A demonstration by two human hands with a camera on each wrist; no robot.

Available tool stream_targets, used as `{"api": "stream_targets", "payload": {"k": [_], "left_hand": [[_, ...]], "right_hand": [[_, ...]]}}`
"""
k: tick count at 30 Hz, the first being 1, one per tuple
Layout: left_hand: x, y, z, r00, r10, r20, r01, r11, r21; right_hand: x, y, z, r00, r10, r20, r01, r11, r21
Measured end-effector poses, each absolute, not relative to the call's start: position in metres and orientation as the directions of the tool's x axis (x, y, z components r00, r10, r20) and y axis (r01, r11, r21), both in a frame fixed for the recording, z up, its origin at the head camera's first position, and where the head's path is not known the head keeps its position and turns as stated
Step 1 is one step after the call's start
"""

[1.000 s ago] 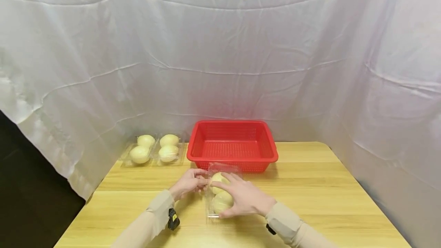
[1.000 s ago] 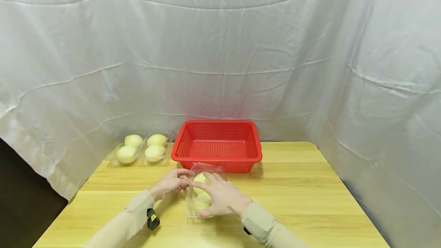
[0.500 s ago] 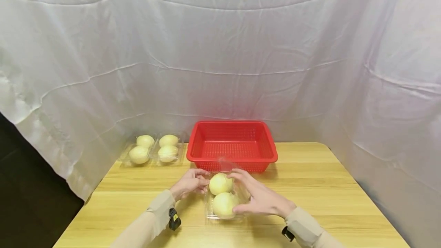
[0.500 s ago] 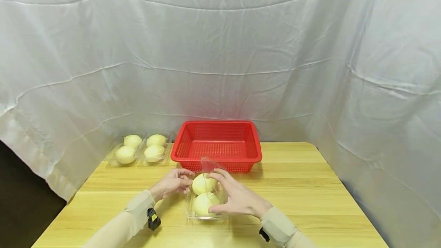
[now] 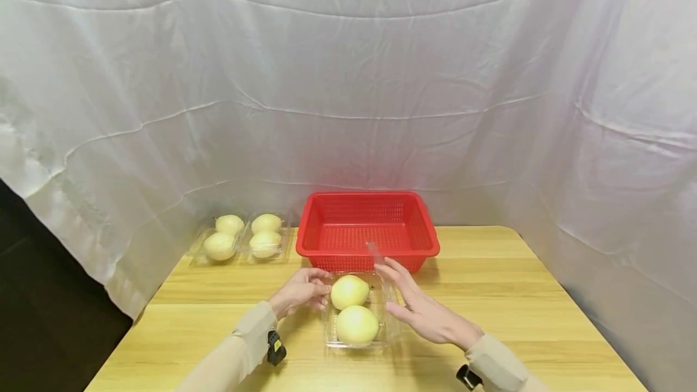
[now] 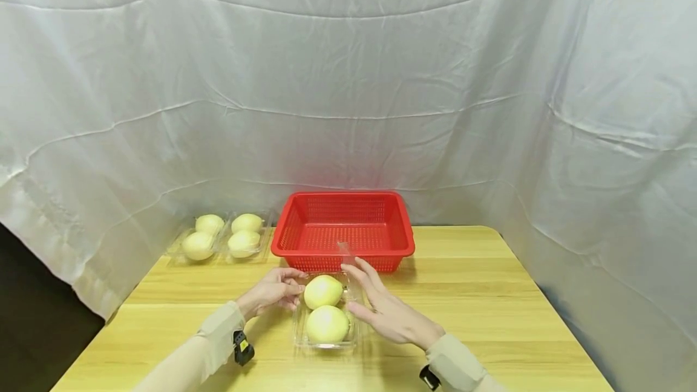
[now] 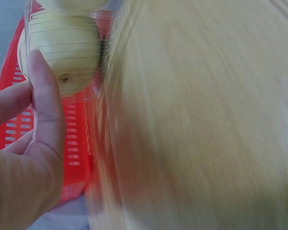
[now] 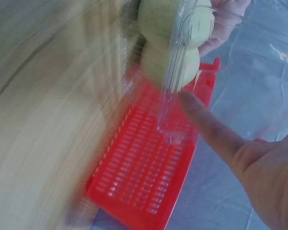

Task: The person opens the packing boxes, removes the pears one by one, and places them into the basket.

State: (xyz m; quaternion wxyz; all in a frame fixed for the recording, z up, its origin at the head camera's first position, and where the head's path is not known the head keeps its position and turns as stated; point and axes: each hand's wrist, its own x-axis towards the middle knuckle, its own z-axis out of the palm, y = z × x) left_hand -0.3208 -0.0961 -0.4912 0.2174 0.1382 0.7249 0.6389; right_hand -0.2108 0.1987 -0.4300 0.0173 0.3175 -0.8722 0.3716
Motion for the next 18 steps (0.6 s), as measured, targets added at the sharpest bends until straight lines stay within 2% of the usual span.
{"api": "stream_targets", "payload": {"k": [4,10,18], "left_hand": [[-0.319,-0.098,-0.492,-0.87,0.472,-0.143,-0.083,0.146,0.986],[-0.316,-0.098,-0.489,-0.874,0.465,-0.141,-0.089,0.133,0.987],[-0.317,-0.093,-0.49,-0.878,0.455,-0.148,-0.101,0.125,0.987]], "right_hand": [[-0.21,0.21,-0.431,-0.778,-0.55,0.304,-0.592,0.481,-0.646],[-0.214,0.224,-0.433,-0.75,-0.509,0.422,-0.658,0.513,-0.552],[-0.222,0.247,-0.438,-0.747,-0.456,0.483,-0.659,0.414,-0.628]]}}
